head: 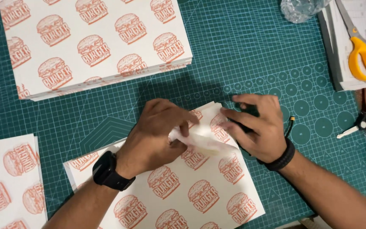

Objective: Folding and stacking printed burger wrappers on a cutting mat at a workstation.

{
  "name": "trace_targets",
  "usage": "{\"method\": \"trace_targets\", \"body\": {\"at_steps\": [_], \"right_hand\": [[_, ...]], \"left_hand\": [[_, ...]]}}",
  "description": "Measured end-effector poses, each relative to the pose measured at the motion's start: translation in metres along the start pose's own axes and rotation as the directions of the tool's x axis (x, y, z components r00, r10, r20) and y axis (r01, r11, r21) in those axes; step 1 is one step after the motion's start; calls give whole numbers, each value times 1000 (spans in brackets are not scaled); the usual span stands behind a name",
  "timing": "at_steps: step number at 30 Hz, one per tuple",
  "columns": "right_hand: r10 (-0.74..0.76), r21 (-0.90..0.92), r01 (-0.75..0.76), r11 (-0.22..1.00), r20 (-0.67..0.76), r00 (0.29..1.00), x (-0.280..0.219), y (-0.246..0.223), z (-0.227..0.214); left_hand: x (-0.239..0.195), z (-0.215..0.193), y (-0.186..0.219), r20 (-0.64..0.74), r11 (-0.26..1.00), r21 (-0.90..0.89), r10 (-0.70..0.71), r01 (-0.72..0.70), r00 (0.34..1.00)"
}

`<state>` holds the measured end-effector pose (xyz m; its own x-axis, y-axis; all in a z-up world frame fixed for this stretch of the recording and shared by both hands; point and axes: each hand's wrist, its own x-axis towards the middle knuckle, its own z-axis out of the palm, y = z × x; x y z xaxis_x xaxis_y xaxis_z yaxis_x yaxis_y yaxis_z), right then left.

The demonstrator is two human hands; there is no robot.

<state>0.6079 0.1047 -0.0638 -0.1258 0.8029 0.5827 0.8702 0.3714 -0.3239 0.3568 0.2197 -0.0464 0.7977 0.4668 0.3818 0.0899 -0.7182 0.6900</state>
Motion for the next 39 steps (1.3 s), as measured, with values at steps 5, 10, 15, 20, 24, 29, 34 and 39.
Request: {"method": "trace_targets", "body": {"at_steps": [5, 10, 15, 20, 24, 29, 34, 39], "right_hand": [[-61, 116, 61, 991, 0, 998, 6, -1, -4], [-195, 377, 184, 908, -11, 981, 1, 4, -3], [-215, 378, 204, 903, -14, 977, 3, 1, -3], [23, 223, -33, 974, 46, 999, 3, -6, -2], [80, 91, -87, 992, 79, 994, -2, -2, 0], [-15, 2, 15, 1000, 67, 998, -1, -1, 2], [-150, 200, 168, 965, -101, 983, -10, 0, 2], [56, 83, -61, 995, 50, 997, -5, -1, 0]], "left_hand": [[1, 0, -1, 6, 1000, 11, 20, -20, 1000], [0, 1, -2, 2, 1000, 20, -2, 2, 1000], [-1, 2, -2, -13, 999, 43, 21, -21, 1000], [0, 0, -1, 18, 996, 79, -30, 29, 999], [-1, 3, -4, 30, 995, 89, -38, 35, 999], [0, 4, -6, 16, 994, 106, -25, 23, 1000], [-5, 10, -8, -47, 998, 60, 3, 0, 999], [-5, 9, -9, -44, 998, 52, 26, -24, 999]]}}
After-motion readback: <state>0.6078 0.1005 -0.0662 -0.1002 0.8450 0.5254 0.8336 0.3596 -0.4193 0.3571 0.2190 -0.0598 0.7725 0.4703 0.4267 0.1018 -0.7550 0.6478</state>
